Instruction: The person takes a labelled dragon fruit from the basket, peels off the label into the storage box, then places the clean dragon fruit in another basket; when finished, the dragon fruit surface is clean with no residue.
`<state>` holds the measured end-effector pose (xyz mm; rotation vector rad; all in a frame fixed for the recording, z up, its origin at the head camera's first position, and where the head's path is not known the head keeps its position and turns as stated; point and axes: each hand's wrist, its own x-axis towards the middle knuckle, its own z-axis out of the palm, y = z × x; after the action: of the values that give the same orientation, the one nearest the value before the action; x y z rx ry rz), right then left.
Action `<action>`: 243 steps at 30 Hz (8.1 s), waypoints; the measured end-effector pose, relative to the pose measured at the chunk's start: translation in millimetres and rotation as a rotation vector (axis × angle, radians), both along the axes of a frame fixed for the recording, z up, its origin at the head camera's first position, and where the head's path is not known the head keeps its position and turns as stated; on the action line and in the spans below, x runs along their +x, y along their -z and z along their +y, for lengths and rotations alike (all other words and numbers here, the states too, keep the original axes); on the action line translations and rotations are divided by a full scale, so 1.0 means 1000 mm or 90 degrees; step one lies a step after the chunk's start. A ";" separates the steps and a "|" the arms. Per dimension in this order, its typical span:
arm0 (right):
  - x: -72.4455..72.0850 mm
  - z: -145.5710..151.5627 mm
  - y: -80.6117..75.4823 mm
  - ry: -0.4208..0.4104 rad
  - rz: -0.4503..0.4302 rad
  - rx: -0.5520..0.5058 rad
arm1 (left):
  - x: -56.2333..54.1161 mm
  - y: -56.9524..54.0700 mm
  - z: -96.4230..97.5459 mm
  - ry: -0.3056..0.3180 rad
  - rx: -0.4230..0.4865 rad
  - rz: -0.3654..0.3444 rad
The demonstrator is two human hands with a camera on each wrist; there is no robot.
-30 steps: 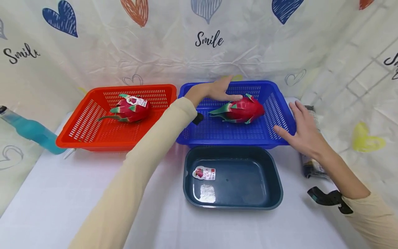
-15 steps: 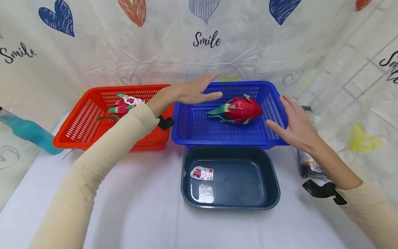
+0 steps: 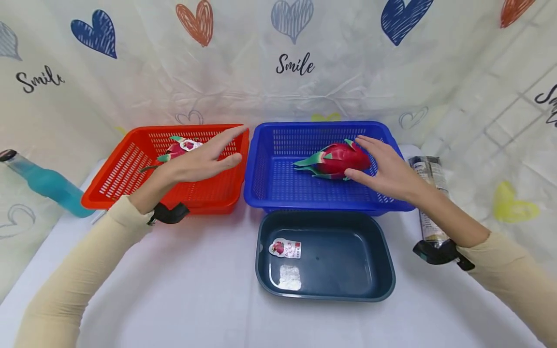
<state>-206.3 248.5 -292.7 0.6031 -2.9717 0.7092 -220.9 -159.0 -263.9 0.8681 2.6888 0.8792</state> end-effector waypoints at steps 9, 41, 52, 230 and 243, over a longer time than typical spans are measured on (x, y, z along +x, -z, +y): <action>-0.019 -0.046 -0.016 -0.059 -0.013 0.017 | 0.023 0.025 -0.063 -0.103 0.009 0.022; -0.113 -0.236 -0.027 -0.242 -0.068 0.007 | 0.078 0.075 -0.233 -0.425 -0.053 0.144; -0.125 -0.294 -0.030 -0.298 -0.100 0.040 | 0.084 0.086 -0.253 -0.452 -0.012 0.093; 0.095 -0.265 0.051 -0.181 -0.333 -0.027 | 0.082 0.093 -0.253 -0.482 -0.012 0.027; 0.101 -0.263 0.049 -0.189 -0.350 -0.015 | 0.082 0.092 -0.254 -0.482 -0.020 0.015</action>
<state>-105.4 -14.1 -341.9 1.0093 -3.3908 1.0850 -138.9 -412.9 -356.0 -0.1945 3.0582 0.9331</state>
